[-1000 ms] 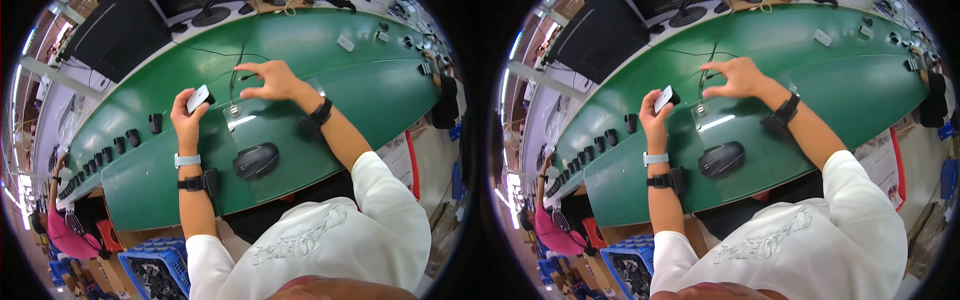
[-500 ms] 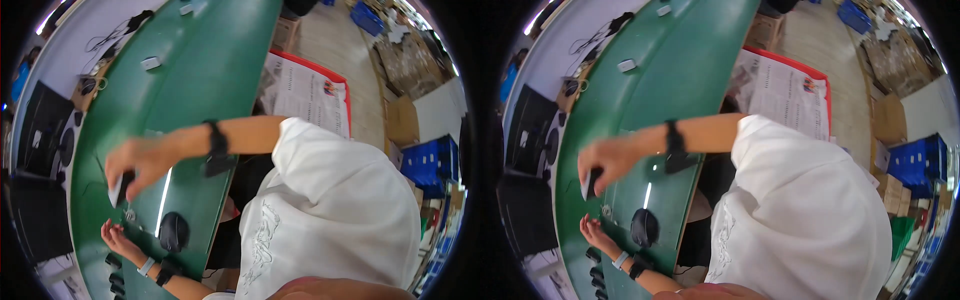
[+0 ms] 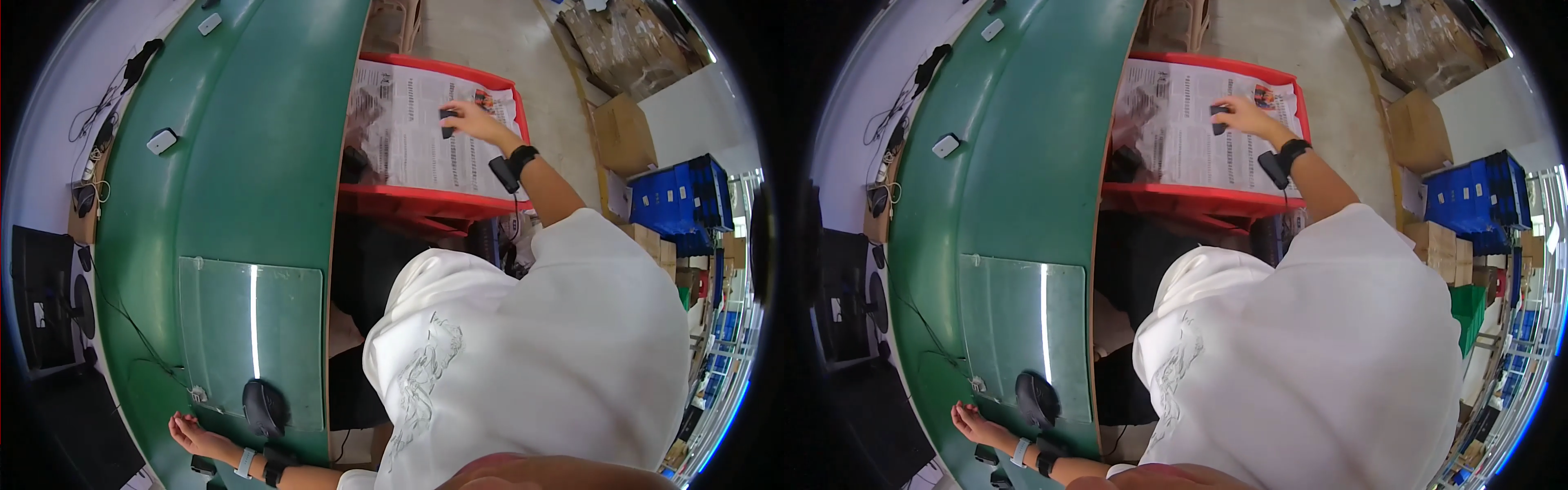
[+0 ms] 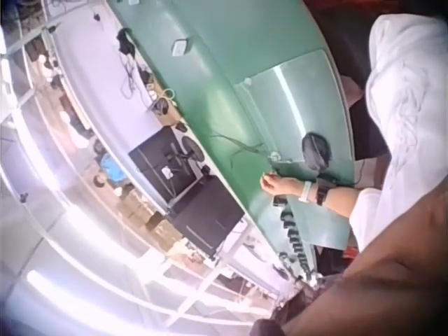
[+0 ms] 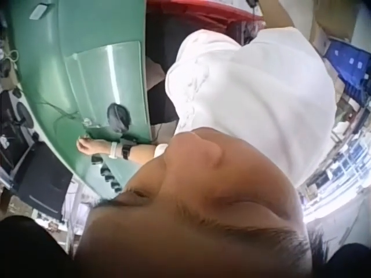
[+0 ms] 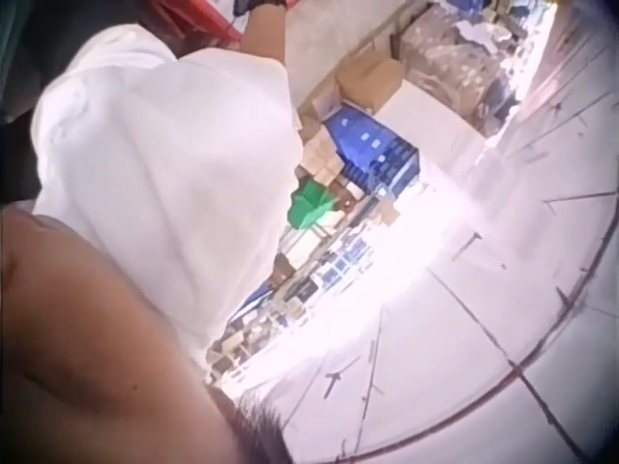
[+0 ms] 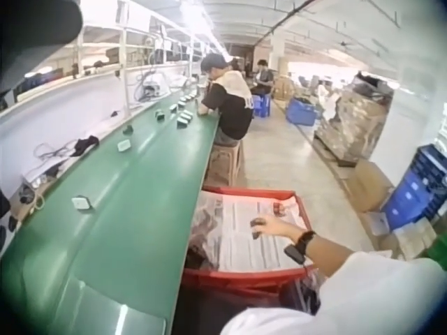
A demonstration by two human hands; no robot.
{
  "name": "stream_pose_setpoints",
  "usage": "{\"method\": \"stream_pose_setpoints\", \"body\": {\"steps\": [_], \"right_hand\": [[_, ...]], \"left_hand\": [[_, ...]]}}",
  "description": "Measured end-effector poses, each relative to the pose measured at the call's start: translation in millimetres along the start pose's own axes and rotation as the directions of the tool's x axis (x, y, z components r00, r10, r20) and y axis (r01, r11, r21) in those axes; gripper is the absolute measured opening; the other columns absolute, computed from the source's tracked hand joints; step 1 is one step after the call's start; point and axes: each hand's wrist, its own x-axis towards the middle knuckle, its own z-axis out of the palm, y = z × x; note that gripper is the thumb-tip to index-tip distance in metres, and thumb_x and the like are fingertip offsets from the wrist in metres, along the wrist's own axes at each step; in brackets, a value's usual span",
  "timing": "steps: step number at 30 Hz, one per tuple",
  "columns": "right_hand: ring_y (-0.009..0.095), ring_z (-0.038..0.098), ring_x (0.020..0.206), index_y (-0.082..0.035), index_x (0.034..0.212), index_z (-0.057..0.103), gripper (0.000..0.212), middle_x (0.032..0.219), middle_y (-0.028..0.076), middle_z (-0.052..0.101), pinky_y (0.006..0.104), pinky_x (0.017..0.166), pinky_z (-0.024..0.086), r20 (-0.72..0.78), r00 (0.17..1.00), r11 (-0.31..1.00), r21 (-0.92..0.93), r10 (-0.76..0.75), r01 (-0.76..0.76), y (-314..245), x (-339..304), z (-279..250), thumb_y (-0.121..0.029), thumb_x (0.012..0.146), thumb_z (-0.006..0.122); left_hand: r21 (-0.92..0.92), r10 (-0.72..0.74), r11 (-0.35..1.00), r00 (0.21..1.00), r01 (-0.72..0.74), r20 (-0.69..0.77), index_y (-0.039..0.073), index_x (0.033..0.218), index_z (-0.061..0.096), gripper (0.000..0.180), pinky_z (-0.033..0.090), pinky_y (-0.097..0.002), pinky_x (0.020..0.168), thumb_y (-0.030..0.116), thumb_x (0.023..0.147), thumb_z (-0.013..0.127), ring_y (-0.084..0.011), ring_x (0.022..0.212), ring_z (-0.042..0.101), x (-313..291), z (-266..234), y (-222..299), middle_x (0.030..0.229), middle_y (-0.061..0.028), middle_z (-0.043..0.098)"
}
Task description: The person picks up a charging dock, connects it to a cable, and places a computer mouse onto the dock. After the mouse light changes color, the person removes the mouse and dock and places the dock into a red bin.
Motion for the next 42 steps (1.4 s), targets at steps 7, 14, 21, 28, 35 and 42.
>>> {"method": "stream_pose_setpoints", "body": {"steps": [7, 14, 21, 28, 35, 42], "right_hand": [[0.038, 0.069, 0.096, -0.003, 0.123, 0.065, 0.045, 0.102, 0.023, 0.071, 0.0438, 0.086, 0.056, 0.168, 0.909, 0.687, -0.605, -0.383, 0.401, -26.2, 75.8, 132.8, -0.028, 0.086, 0.075], [0.042, 0.065, 0.105, -0.009, 0.115, 0.071, 0.035, 0.112, 0.02, 0.072, 0.0492, 0.09, 0.053, 0.452, 0.734, 0.387, -0.642, -0.507, 0.662, -46.5, 117.9, 190.4, -0.034, 0.091, 0.063], [0.028, 0.066, 0.074, -0.001, 0.094, 0.069, 0.013, 0.086, 0.017, 0.071, 0.0371, 0.069, 0.052, -0.599, 0.586, 0.826, -0.266, -0.545, 0.496, -88.0, 71.3, 148.9, -0.009, 0.085, 0.066], [0.029, 0.067, 0.066, -0.001, 0.088, 0.071, 0.015, 0.077, 0.02, 0.07, 0.0402, 0.064, 0.052, -0.157, 0.841, 0.781, -0.489, -0.517, 0.389, -106.3, 32.0, 180.5, -0.015, 0.085, 0.066], [0.046, 0.068, 0.088, -0.008, 0.103, 0.075, 0.033, 0.097, 0.024, 0.072, 0.0543, 0.079, 0.055, 0.222, 0.811, 0.464, -0.726, -0.541, 0.508, -5.0, 64.1, 224.1, -0.036, 0.089, 0.064], [0.044, 0.067, 0.097, -0.011, 0.108, 0.074, 0.03, 0.112, 0.022, 0.071, 0.0519, 0.085, 0.054, 0.263, 0.653, 0.363, -0.657, -0.711, 0.66, 24.4, 90.0, 190.1, -0.034, 0.09, 0.065]], "left_hand": [[0.005, -0.042, 0.999, 0.999, 0.042, 0.001, 0.001, 0.117, 0.062, 0.019, 0.048, -0.0257, 0.076, 0.015, 0.104, 0.059, -0.0117, 0.085, 0.057, 1.1, 0.7, -7.0, 0.105, -0.0057, 0.066], [0.031, -0.04, 0.999, 0.998, 0.038, 0.055, 0.003, 0.114, 0.063, 0.017, 0.048, -0.0247, 0.076, 0.017, 0.104, 0.061, -0.0101, 0.082, 0.056, -1.2, -7.7, -8.9, 0.1, -0.0042, 0.065], [0.131, -0.021, 0.991, 0.999, 0.014, 0.05, 0.001, 0.112, 0.065, 0.016, 0.047, -0.0234, 0.078, 0.015, 0.104, 0.061, -0.0084, 0.084, 0.056, -3.0, -4.9, -0.9, 0.099, -0.0024, 0.066], [0.141, 0.004, 0.99, 0.996, -0.017, 0.089, 0.001, 0.112, 0.066, 0.015, 0.047, -0.0229, 0.079, 0.012, 0.103, 0.061, -0.0082, 0.085, 0.057, -3.3, -6.9, -6.5, 0.099, -0.0017, 0.066], [0.151, 0.005, 0.988, 0.993, -0.024, 0.122, 0.001, 0.113, 0.065, 0.016, 0.048, -0.0237, 0.08, 0.013, 0.103, 0.061, -0.0092, 0.087, 0.059, -4.5, -0.1, -2.9, 0.1, -0.0022, 0.067], [0.171, 0.012, 0.984, 0.989, -0.038, 0.15, 0.0, 0.113, 0.065, 0.019, 0.049, -0.0255, 0.082, 0.016, 0.104, 0.06, -0.0117, 0.09, 0.062, 1.8, 10.4, -6.5, 0.102, -0.0046, 0.068]]}}
